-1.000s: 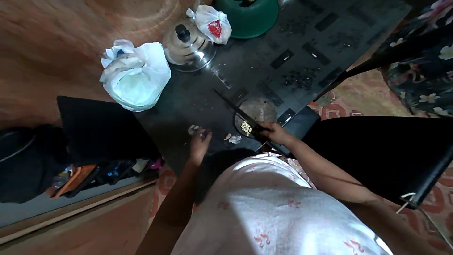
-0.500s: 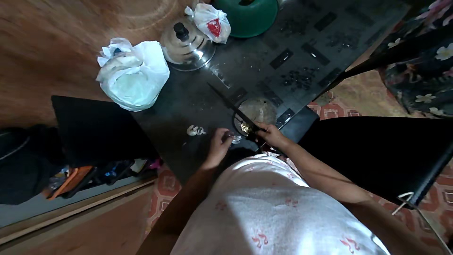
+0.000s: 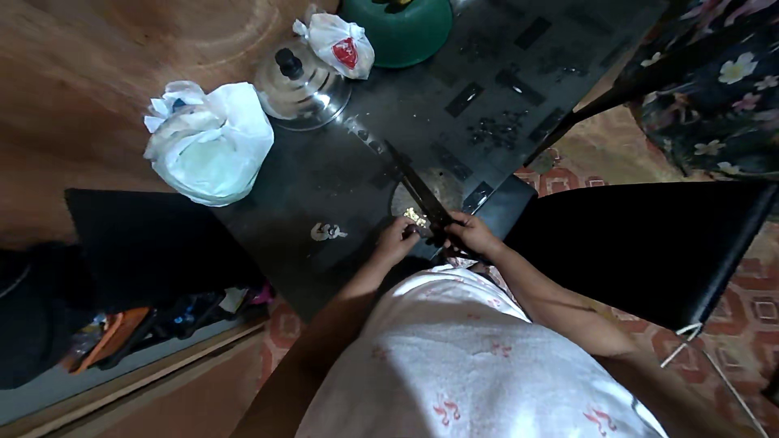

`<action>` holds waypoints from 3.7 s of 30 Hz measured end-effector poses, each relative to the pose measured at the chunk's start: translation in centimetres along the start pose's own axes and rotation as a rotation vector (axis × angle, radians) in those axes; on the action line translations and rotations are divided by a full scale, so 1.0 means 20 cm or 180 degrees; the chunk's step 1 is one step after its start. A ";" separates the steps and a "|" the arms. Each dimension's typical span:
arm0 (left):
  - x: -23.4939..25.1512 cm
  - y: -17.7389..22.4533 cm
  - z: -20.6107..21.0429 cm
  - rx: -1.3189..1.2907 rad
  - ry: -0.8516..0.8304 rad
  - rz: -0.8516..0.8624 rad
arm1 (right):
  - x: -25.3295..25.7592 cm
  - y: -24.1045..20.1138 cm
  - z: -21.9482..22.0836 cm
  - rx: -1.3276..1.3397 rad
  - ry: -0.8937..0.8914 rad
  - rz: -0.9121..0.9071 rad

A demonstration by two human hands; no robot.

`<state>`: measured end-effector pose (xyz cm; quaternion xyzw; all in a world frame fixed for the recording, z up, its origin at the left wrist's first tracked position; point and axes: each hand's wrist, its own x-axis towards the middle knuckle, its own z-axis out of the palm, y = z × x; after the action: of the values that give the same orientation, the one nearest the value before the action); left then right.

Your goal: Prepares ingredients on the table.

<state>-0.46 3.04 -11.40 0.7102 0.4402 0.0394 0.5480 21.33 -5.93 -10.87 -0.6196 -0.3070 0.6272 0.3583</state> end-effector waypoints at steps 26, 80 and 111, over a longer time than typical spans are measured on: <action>-0.22 0.03 -0.07 -0.2704 0.0576 -0.0268 | 0.24 -0.10 0.05 -0.0849 0.0098 -0.0108; -0.53 0.17 -0.16 -0.3162 0.1836 0.0550 | -0.15 -0.36 0.52 -0.0873 -0.0847 -0.1997; -0.54 0.01 -0.23 -0.3410 0.0937 -0.0082 | -0.05 -0.36 0.47 0.0681 -0.1827 -0.0319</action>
<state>-9.43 -0.81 -4.75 0.3138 0.4392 0.3498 0.7657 12.44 -2.21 -3.95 -0.3600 -0.3582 0.7868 0.3507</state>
